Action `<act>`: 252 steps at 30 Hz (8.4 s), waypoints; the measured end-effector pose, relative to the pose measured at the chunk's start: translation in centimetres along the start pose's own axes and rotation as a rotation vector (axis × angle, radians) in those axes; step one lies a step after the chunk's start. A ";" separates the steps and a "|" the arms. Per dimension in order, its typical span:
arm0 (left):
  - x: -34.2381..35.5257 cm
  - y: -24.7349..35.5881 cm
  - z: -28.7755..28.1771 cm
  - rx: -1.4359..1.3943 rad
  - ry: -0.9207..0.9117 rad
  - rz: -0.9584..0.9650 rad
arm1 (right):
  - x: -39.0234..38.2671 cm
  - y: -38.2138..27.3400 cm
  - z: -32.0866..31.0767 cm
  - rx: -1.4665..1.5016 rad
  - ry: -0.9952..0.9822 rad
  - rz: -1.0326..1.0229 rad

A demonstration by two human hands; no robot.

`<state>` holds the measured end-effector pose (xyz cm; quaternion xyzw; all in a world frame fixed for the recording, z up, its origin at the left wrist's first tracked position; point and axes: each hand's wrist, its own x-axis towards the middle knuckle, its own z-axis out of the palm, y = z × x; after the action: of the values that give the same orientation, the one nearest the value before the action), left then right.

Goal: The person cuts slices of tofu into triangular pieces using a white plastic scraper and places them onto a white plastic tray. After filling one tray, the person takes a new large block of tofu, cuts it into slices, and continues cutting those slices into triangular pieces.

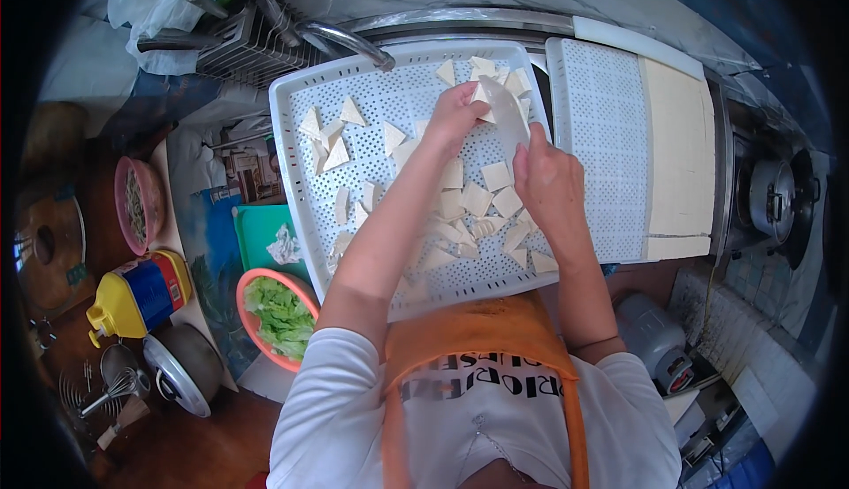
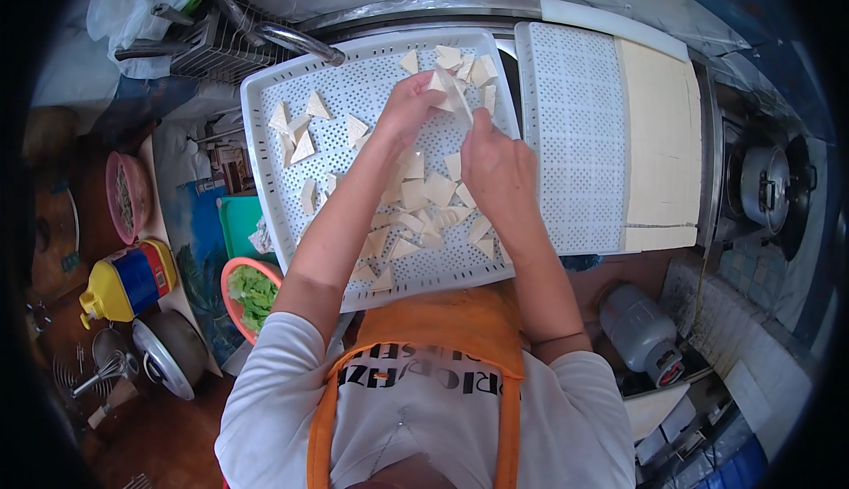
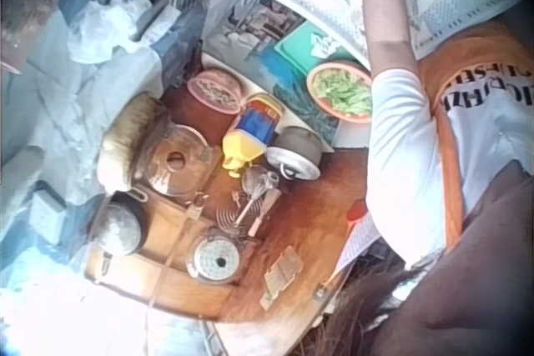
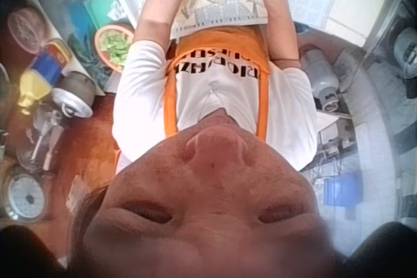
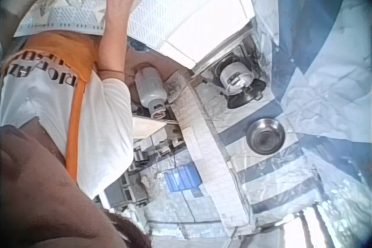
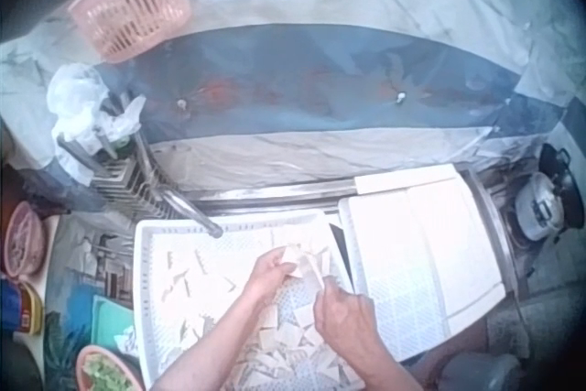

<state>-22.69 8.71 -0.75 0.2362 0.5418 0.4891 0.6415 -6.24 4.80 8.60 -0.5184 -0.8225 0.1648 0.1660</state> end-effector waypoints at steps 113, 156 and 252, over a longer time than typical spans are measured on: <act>-1.9 1.3 -6.3 0.852 0.251 0.503 | 1.7 -0.2 2.7 0.084 -0.054 0.030; -3.8 0.0 -3.1 -0.312 0.342 0.010 | -0.5 -4.0 -0.6 0.023 0.057 -0.026; -5.5 -0.9 -5.5 1.236 0.189 0.444 | -0.8 0.1 2.6 0.096 -0.037 0.071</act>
<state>-27.08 2.21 -0.57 0.6230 0.7149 0.2275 0.2216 -6.96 3.86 6.18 -0.5358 -0.7975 0.2194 0.1696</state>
